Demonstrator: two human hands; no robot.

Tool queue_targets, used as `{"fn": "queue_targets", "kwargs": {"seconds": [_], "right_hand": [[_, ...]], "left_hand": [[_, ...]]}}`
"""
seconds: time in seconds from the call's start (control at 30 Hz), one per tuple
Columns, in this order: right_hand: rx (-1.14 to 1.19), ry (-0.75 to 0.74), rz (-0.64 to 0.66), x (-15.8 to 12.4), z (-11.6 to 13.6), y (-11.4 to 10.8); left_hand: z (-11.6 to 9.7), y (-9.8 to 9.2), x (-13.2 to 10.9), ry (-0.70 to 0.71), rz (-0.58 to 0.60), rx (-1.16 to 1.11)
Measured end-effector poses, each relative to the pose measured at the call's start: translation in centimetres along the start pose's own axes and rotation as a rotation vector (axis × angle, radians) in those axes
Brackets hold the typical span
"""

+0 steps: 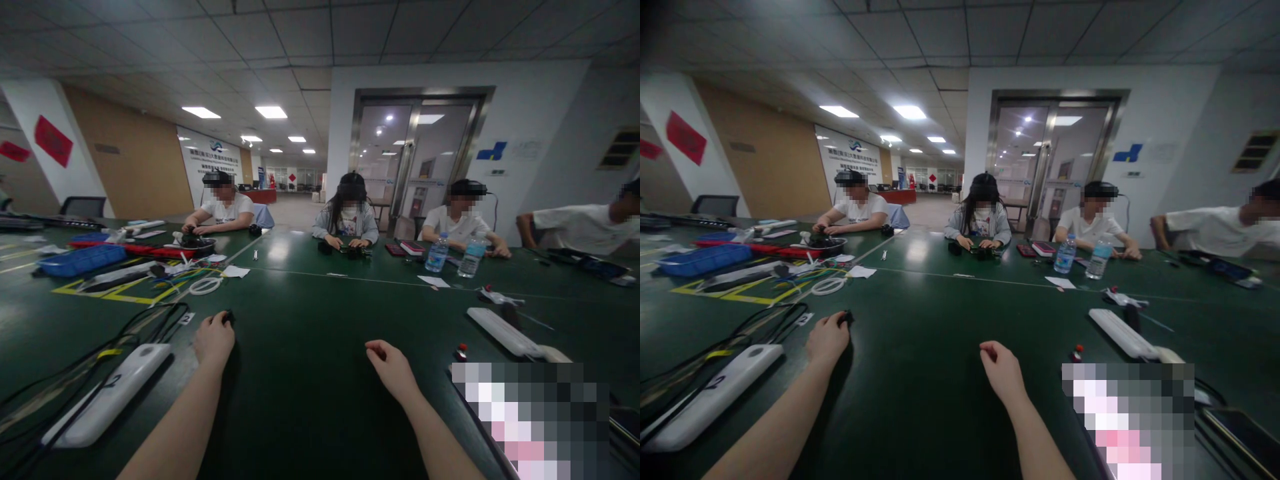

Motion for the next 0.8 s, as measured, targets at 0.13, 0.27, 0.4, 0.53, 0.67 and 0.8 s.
{"fn": "queue_targets", "kwargs": {"seconds": [0.13, 0.27, 0.4, 0.53, 0.67, 0.8], "right_hand": [[-0.016, -0.006, -0.001, -0.02, 0.04, 0.06], [-0.021, -0.004, 0.006, -0.07, 0.1, 0.03], [-0.025, -0.003, 0.004, -0.13, 0.22, 0.01], [-0.017, -0.004, 0.007, -0.24, 0.27, 0.0], [0.007, -0.008, 0.01, -0.31, 0.22, -0.03], [0.009, -0.001, 0.02, -0.32, 0.17, -0.02]], "left_hand": [[0.06, -0.06, -0.05, -0.018, -0.009, 0.0], [-0.02, -0.17, -0.2, -0.039, -0.02, 0.008], [-0.04, -0.16, -0.13, -0.045, -0.003, 0.003], [-0.01, -0.25, -0.06, -0.052, 0.009, -0.015], [-0.09, -0.4, -0.13, -0.074, 0.018, -0.018], [-0.25, -0.49, -0.17, -0.082, 0.016, -0.023]]}}
Point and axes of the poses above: each hand's wrist, its own x-axis towards the middle knuckle, its own y-axis out of the palm, z = x × y, the point moved 5 cm from there along x, towards the middle knuckle, and after that the axes turned 13 degrees about -x, right-handed, at the moved point
